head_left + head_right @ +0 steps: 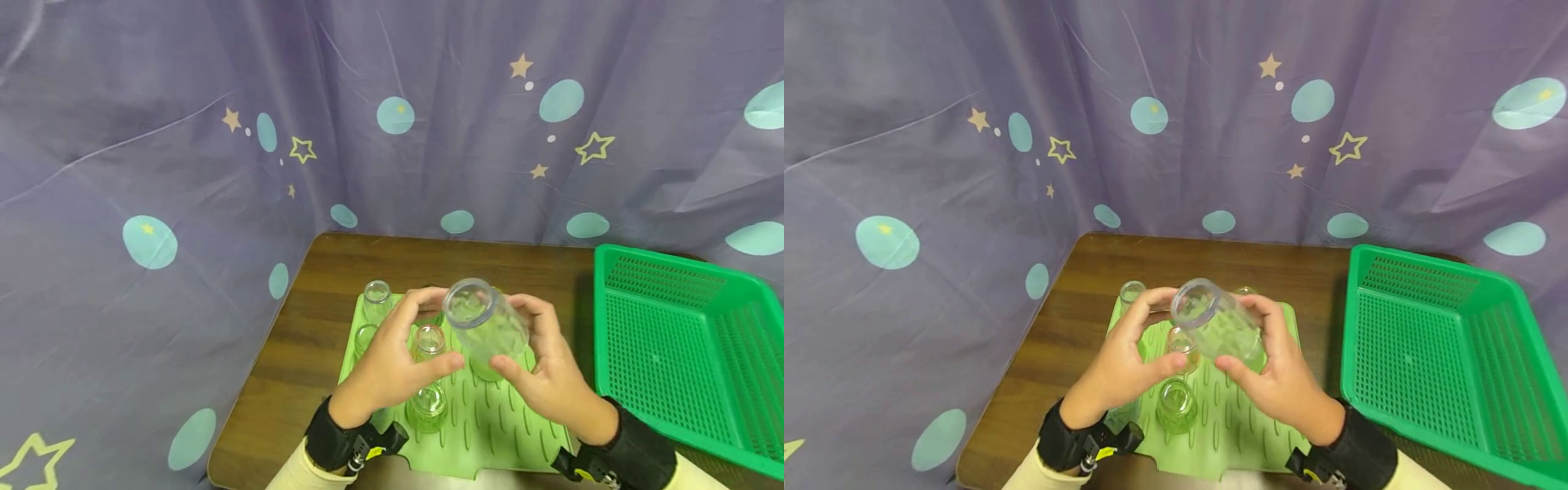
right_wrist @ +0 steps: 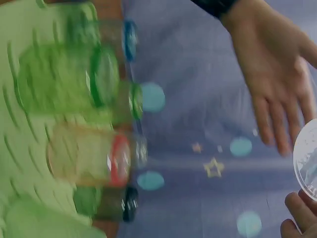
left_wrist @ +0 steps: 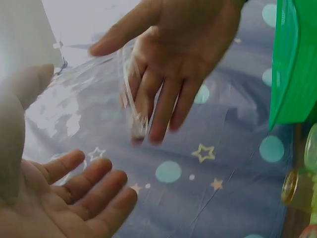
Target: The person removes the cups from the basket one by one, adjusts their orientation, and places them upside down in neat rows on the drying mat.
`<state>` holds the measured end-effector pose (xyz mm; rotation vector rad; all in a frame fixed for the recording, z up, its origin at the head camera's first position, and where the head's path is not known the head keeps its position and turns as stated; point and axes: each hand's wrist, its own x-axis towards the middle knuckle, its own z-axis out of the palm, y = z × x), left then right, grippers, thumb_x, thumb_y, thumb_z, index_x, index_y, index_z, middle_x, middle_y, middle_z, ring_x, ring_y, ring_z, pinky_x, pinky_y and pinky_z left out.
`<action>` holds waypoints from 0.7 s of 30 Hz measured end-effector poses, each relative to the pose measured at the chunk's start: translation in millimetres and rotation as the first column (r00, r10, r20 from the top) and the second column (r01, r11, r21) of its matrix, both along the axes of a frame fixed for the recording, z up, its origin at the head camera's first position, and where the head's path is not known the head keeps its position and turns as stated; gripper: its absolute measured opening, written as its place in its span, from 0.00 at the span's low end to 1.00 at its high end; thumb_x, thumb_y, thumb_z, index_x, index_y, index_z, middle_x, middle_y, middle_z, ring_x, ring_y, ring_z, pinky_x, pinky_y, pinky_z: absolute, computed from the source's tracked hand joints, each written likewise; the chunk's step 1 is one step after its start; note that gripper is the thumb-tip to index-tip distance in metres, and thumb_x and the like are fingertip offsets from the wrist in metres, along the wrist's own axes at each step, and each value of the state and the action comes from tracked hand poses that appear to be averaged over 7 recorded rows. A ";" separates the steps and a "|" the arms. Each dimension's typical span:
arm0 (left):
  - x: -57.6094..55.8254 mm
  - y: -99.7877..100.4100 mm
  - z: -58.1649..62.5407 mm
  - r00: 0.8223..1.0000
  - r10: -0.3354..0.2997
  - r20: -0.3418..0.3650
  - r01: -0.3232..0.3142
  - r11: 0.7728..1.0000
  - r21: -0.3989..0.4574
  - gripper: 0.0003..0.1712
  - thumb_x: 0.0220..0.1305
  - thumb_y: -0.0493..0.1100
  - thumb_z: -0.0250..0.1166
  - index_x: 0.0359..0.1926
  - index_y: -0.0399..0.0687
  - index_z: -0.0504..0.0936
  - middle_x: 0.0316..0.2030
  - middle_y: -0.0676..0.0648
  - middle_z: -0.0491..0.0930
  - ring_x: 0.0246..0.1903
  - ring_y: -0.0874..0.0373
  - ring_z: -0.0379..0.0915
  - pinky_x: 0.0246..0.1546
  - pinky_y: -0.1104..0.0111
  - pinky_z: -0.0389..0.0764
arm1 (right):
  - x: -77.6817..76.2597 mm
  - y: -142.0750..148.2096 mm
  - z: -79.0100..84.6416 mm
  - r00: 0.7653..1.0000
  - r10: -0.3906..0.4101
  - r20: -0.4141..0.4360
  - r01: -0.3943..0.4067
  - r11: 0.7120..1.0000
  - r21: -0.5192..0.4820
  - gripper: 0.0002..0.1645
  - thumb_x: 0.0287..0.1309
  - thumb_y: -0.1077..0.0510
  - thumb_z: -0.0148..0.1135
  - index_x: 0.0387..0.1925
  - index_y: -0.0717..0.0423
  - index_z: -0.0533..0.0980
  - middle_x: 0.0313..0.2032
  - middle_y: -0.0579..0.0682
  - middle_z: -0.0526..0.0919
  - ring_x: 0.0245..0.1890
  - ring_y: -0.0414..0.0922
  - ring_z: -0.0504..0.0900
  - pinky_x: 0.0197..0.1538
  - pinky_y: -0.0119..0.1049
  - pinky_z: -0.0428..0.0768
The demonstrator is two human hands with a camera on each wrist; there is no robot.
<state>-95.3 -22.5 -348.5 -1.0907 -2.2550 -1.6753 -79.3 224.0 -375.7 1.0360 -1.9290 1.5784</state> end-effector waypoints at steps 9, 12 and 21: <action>12.5 -1.6 -8.9 0.998 -0.016 0.068 0.022 0.997 -0.078 0.37 0.53 0.49 0.81 0.63 0.57 0.75 0.53 0.56 0.81 0.49 0.61 0.79 0.52 0.63 0.82 | 13.9 -12.8 -1.6 0.998 0.010 -0.063 0.001 0.984 0.181 0.41 0.64 0.52 0.72 0.67 0.71 0.64 0.65 0.59 0.72 0.66 0.46 0.71 0.68 0.30 0.67; 16.1 4.2 -5.1 0.996 0.021 0.091 0.004 0.966 -0.259 0.39 0.52 0.60 0.81 0.63 0.65 0.74 0.49 0.63 0.79 0.46 0.67 0.77 0.46 0.69 0.82 | 20.3 -3.4 17.7 0.997 -0.032 -0.063 0.049 0.957 0.286 0.35 0.57 0.59 0.74 0.64 0.61 0.72 0.56 0.51 0.78 0.54 0.42 0.77 0.58 0.29 0.74; 28.2 31.3 -16.2 0.993 -0.013 0.116 0.075 0.833 -0.548 0.67 0.48 0.74 0.77 0.81 0.69 0.50 0.48 0.64 0.80 0.41 0.71 0.78 0.38 0.75 0.78 | 39.9 24.9 17.6 0.991 -0.086 0.104 0.013 0.828 0.560 0.31 0.51 0.63 0.78 0.57 0.43 0.78 0.47 0.35 0.80 0.43 0.32 0.80 0.45 0.28 0.83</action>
